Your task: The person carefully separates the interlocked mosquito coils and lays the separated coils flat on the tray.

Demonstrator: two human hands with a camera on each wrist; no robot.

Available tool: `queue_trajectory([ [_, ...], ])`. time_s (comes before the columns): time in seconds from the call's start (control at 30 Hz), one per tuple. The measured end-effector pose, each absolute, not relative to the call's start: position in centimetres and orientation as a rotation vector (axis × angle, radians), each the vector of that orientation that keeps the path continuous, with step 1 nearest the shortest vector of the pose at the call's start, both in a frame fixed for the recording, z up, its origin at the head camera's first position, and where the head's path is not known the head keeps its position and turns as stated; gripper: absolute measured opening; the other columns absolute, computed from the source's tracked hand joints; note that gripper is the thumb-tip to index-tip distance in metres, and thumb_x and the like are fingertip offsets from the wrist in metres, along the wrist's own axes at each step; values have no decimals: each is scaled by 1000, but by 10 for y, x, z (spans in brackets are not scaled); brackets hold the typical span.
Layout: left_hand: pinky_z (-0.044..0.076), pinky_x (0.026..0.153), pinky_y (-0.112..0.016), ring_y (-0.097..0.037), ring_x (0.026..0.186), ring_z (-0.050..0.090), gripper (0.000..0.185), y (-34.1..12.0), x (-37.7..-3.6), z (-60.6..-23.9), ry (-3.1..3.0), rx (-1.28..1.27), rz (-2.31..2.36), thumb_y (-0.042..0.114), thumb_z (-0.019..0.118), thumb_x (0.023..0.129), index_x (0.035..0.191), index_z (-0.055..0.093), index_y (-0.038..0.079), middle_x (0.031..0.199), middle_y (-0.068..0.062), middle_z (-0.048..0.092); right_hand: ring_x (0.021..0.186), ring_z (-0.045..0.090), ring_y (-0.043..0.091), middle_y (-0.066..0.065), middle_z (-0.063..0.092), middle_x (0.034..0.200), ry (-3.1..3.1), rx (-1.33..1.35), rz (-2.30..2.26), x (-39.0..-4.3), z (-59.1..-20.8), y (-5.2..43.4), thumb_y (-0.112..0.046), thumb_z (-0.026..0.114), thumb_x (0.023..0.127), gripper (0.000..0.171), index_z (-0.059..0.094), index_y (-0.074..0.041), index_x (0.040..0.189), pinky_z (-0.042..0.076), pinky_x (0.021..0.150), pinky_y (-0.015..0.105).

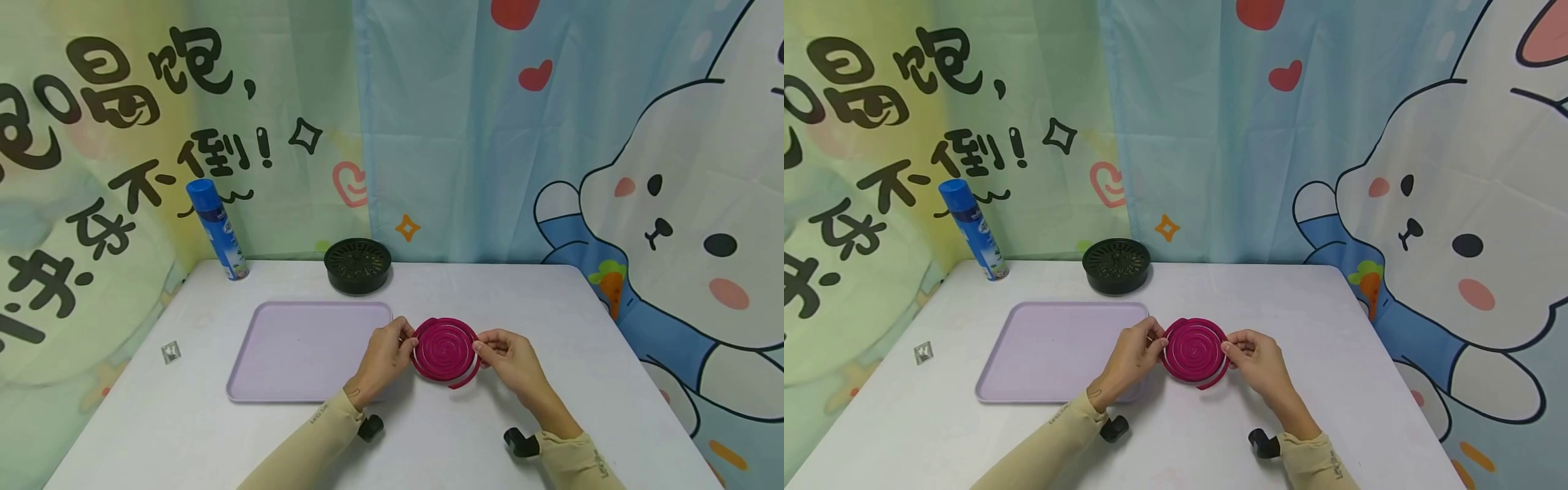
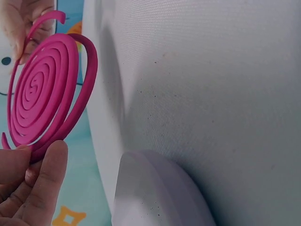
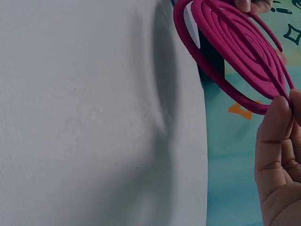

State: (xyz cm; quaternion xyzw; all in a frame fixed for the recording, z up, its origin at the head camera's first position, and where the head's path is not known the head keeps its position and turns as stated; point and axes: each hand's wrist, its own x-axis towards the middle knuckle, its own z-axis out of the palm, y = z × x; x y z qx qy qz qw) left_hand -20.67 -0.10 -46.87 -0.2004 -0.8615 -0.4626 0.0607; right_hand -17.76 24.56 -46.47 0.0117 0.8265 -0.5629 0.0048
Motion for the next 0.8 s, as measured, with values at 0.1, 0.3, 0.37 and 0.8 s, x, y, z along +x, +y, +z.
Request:
queue_trajectory([
  [0.1, 45, 52, -17, -3, 61, 51, 8, -1, -207, -469, -2604, -608, -1398, 4, 66, 96, 90, 61, 4, 76, -3, 67, 75, 65, 14, 20, 66, 97, 2549, 47, -1792, -177, -465, 246, -12, 68, 97, 25, 63, 8, 112, 59, 70, 23],
  [0.3, 45, 52, -17, -4, 61, 51, 7, 0, -207, -470, -2603, -603, -1409, 4, 66, 96, 90, 62, 4, 76, -4, 66, 75, 65, 13, 17, 67, 95, 2544, 57, -1797, -176, -465, 245, -11, 68, 97, 25, 63, 8, 112, 60, 71, 24],
  [0.37, 45, 52, -17, -4, 61, 51, 7, 0, -207, -470, -2599, -602, -1409, 4, 66, 96, 90, 62, 4, 76, -4, 66, 75, 65, 13, 17, 67, 95, 2549, 65, -1801, -176, -463, 243, -11, 68, 97, 24, 63, 8, 112, 59, 71, 24],
  [0.8, 49, 53, -17, -4, 61, 56, 5, -1, -209, -468, -2602, -549, -1493, 1, 67, 94, 90, 64, 3, 78, -7, 69, 73, 65, 14, 17, 66, 92, 2500, 18, -1847, -176, -464, 245, -6, 67, 97, 21, 63, 10, 109, 59, 71, 25],
])
